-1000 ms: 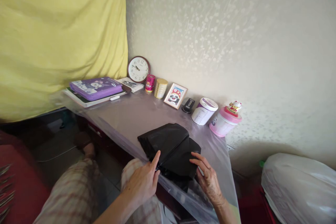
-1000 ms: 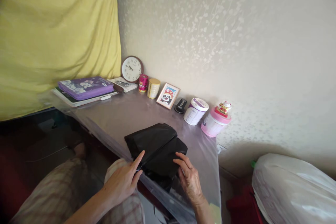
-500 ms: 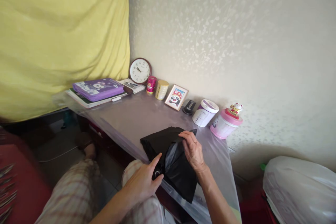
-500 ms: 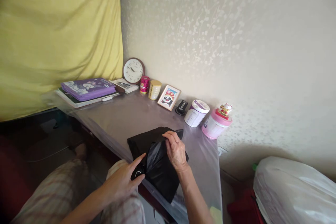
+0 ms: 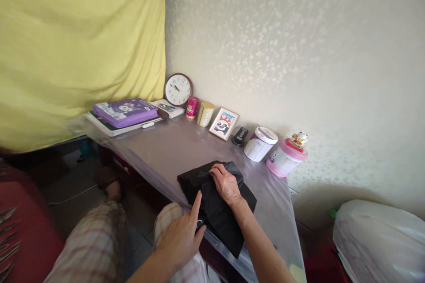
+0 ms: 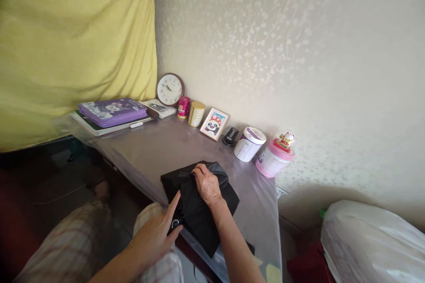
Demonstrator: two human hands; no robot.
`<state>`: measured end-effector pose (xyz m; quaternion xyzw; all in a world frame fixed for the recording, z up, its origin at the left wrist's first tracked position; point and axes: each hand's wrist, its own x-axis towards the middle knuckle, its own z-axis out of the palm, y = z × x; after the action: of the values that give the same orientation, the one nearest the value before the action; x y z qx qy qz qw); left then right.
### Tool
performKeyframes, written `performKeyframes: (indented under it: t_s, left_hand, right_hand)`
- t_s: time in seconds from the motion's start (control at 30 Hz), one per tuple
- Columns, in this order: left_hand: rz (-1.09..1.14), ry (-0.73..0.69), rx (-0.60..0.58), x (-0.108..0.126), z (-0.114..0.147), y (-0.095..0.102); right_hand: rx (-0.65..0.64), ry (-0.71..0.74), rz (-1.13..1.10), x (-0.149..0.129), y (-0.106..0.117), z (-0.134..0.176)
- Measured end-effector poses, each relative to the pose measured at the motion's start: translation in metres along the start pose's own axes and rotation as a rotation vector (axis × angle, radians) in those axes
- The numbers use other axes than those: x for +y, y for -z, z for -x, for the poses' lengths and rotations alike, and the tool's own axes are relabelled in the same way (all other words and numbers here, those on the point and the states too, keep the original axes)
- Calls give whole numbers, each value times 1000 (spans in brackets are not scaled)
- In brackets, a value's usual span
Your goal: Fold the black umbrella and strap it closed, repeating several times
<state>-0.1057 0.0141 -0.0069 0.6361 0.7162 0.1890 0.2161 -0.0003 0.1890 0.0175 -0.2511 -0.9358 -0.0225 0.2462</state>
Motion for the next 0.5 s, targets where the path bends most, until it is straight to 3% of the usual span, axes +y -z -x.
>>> performKeyframes:
  t_s: [0.1,0.23,0.37,0.5]
  left_hand:
    - [-25,-25,3,5,4,1]
    - [-220,-87,-32,10,4,5]
    - [-207,-93,-58,12,2,7]
    - [-181,-89,-57,11,2,6]
  right_hand:
    - [-35,16,31,1,-1,0]
    - [-62,21,65,1,-2,-2]
    - [-77,15,55,-1,1,-4]
    - [-2,-9,-1,-12,15,5]
